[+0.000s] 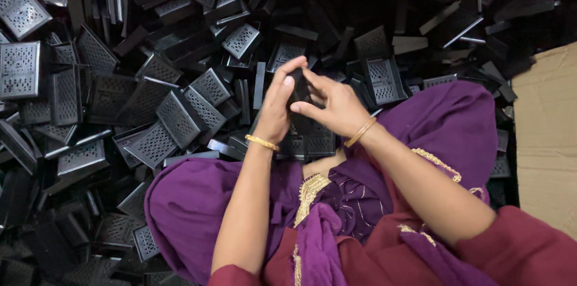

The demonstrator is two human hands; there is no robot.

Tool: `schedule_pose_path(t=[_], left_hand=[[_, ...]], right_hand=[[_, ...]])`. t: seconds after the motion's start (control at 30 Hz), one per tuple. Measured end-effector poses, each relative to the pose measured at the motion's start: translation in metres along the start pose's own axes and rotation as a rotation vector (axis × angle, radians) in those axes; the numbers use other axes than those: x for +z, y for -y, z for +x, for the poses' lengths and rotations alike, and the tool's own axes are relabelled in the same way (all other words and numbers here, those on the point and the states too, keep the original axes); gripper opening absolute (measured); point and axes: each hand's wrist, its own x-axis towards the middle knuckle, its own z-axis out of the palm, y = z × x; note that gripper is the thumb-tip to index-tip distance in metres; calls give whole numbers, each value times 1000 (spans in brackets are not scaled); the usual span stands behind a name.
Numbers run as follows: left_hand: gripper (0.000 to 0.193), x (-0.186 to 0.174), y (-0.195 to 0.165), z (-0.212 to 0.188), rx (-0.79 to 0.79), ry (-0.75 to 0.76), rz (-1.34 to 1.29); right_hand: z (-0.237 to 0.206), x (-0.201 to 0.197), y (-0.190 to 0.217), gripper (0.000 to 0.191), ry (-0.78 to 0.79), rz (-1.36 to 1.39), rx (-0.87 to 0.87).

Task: The person sits on the floor and repeatedly picks up small black plastic parts from a pile. They align and snap the parts together by hand, then place the assembled units into a nearby cardboard box. The process continues with multiple parts handled one at a time.

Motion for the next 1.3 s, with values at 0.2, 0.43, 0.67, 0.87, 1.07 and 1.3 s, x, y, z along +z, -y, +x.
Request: schedule_pose_path(t=[0.2,0.43,0.67,0.87,1.07,1.3], left_hand=[[44,-22,3,8,-64,-333,-318],[38,-19,5,4,-1,-310,-136],[64,-2,-23,-5,6,-62,77],[97,1,-48,-5,3,172,67],[101,9,-49,-6,-30,232,60],[93,9,-40,-9,-5,220,61]], right_hand=[[-23,13,-3,68,-163,-202,-307],[-21,12,-2,65,36,-57,-226],[-15,-9,3,83,103,190,-169],[-14,-34,8,85,87,30,-154],[-15,-34,10,82,37,-43,-231],[-15,-32,6,83,34,13,-274]])
